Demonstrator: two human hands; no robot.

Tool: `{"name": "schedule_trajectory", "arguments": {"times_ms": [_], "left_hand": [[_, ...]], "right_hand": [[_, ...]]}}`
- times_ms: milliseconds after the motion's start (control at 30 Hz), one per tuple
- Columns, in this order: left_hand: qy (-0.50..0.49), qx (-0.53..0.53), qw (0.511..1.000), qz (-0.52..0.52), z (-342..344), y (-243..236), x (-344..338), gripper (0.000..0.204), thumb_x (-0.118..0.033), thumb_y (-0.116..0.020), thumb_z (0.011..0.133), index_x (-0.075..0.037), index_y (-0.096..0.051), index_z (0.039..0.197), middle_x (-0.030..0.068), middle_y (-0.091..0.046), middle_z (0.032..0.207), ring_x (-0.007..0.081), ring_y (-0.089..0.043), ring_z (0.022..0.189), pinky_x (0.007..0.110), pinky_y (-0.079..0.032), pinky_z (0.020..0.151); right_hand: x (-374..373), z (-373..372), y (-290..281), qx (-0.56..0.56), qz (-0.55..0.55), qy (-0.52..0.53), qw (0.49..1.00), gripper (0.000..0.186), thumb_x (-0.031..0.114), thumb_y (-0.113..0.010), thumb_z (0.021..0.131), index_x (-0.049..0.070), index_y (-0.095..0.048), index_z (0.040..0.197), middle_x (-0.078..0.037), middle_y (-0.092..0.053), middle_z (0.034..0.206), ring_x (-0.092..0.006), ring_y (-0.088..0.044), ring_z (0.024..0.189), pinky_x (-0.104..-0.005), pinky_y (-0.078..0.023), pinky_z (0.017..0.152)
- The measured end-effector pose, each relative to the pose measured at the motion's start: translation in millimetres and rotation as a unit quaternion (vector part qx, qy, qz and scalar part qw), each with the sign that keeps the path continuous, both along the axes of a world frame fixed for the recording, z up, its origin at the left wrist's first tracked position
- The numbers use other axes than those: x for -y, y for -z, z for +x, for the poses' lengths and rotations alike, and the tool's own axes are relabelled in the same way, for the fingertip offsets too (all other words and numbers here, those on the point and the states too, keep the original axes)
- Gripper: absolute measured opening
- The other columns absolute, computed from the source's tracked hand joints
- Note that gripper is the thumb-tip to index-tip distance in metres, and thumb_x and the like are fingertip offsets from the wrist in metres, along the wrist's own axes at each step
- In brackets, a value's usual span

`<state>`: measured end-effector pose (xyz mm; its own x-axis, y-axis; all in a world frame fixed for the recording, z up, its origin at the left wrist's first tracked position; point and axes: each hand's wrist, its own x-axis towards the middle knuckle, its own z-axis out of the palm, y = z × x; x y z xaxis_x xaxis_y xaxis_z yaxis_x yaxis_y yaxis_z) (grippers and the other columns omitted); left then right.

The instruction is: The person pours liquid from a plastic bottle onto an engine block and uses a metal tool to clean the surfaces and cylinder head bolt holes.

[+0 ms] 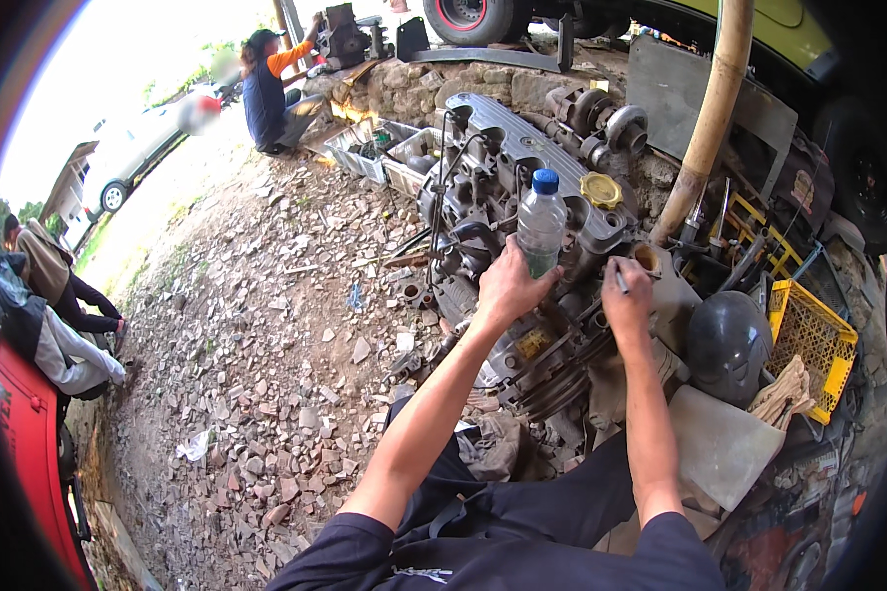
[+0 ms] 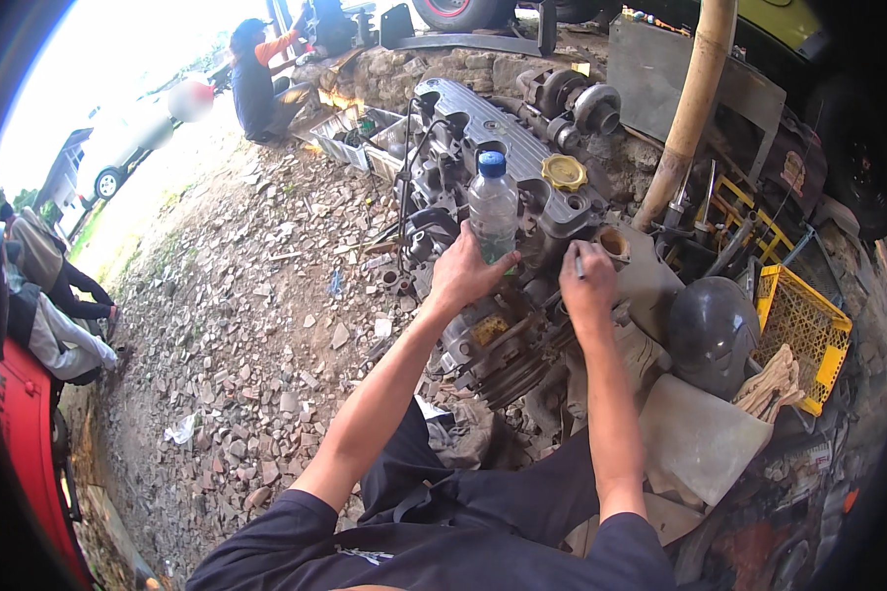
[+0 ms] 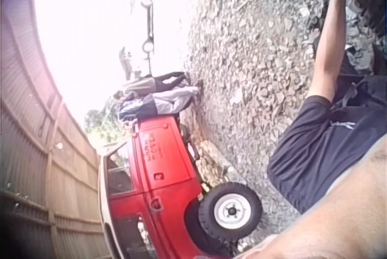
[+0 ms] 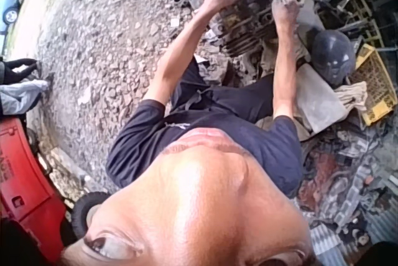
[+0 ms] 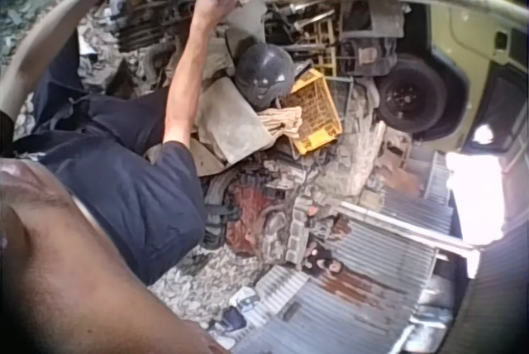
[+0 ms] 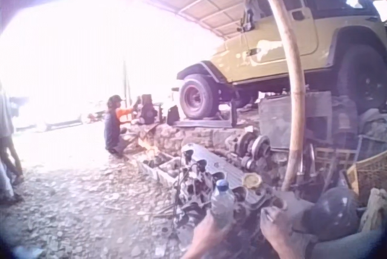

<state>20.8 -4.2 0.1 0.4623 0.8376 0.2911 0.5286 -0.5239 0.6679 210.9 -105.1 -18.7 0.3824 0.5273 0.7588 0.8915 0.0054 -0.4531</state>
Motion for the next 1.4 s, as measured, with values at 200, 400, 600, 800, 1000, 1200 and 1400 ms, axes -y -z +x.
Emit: {"name": "schedule_trajectory", "arguments": {"times_ms": [200, 400, 600, 800, 1000, 1200, 1400], "left_hand": [[-0.002, 0.005, 1.000, 0.022, -0.9, 1.1, 2.4, 0.086, -0.055, -0.075, 0.081, 0.008, -0.042, 0.130, 0.0290, -0.066, 0.117, 0.0425, -0.066, 0.109, 0.050, -0.055, 0.089], [-0.008, -0.011, 1.000, 0.005, -1.8, -2.2, 1.2, 0.085, -0.055, -0.075, 0.081, 0.007, -0.042, 0.129, 0.0291, -0.067, 0.115, 0.0425, -0.066, 0.110, 0.051, -0.054, 0.089], [0.014, -0.007, 1.000, -0.013, -0.6, -2.5, -0.3, 0.092, -0.060, -0.074, 0.081, 0.009, -0.040, 0.131, 0.0316, -0.064, 0.121, 0.0453, -0.064, 0.111, 0.051, -0.053, 0.093], [0.016, -0.005, 1.000, -0.010, 1.0, -3.4, 1.5, 0.092, -0.059, -0.074, 0.081, 0.009, -0.040, 0.132, 0.0315, -0.064, 0.120, 0.0453, -0.064, 0.112, 0.050, -0.053, 0.093], [0.003, -0.001, 1.000, 0.016, 0.6, -5.2, 4.1, 0.087, -0.056, -0.074, 0.082, 0.009, -0.041, 0.129, 0.0299, -0.067, 0.112, 0.0431, -0.067, 0.106, 0.050, -0.055, 0.087], [-0.004, -0.009, 1.000, 0.017, -4.4, -1.5, 2.3, 0.088, -0.056, -0.074, 0.081, 0.009, -0.041, 0.129, 0.0294, -0.067, 0.112, 0.0431, -0.067, 0.106, 0.050, -0.055, 0.087], [0.000, 0.007, 0.999, 0.037, -4.6, 5.0, -0.5, 0.088, -0.056, -0.074, 0.081, 0.009, -0.041, 0.129, 0.0299, -0.067, 0.112, 0.0430, -0.067, 0.106, 0.050, -0.055, 0.087]], "right_hand": [[1.3, -5.4, 8.9, -0.020, -0.042, -0.019, 0.999, 0.016, 0.013, -0.062, 0.094, -0.001, -0.071, 0.093, -0.022, -0.069, 0.089, -0.0429, -0.066, 0.085, -0.0495, -0.052, 0.075], [12.4, -20.1, 4.7, -0.044, 0.039, 0.019, 0.998, 0.018, 0.011, -0.059, 0.096, -0.003, -0.070, 0.097, -0.022, -0.070, 0.096, -0.0411, -0.067, 0.090, -0.0470, -0.053, 0.079], [5.4, -8.3, 6.1, -0.024, -0.006, 0.015, 1.000, 0.018, 0.011, -0.059, 0.096, -0.004, -0.070, 0.099, -0.022, -0.070, 0.097, -0.0410, -0.067, 0.089, -0.0475, -0.053, 0.079], [0.6, -5.7, 5.2, 0.012, -0.005, 0.019, 1.000, 0.018, 0.010, -0.059, 0.095, -0.004, -0.070, 0.096, -0.023, -0.068, 0.092, -0.0423, -0.066, 0.085, -0.0489, -0.052, 0.077], [-0.1, -1.2, -4.2, -0.007, -0.014, 0.035, 0.999, 0.019, 0.011, -0.058, 0.095, -0.003, -0.070, 0.093, -0.023, -0.069, 0.091, -0.0422, -0.066, 0.086, -0.0482, -0.052, 0.078], [4.2, -6.4, -16.5, -0.018, -0.043, -0.009, 0.999, 0.018, 0.012, -0.057, 0.095, -0.001, -0.069, 0.094, -0.022, -0.068, 0.092, -0.0416, -0.065, 0.089, -0.0486, -0.051, 0.078], [-0.5, -1.7, -8.5, -0.087, -0.057, -0.037, 0.994, 0.017, 0.012, -0.058, 0.095, -0.001, -0.069, 0.091, -0.021, -0.069, 0.090, -0.0422, -0.065, 0.088, -0.0485, -0.052, 0.079]]}}
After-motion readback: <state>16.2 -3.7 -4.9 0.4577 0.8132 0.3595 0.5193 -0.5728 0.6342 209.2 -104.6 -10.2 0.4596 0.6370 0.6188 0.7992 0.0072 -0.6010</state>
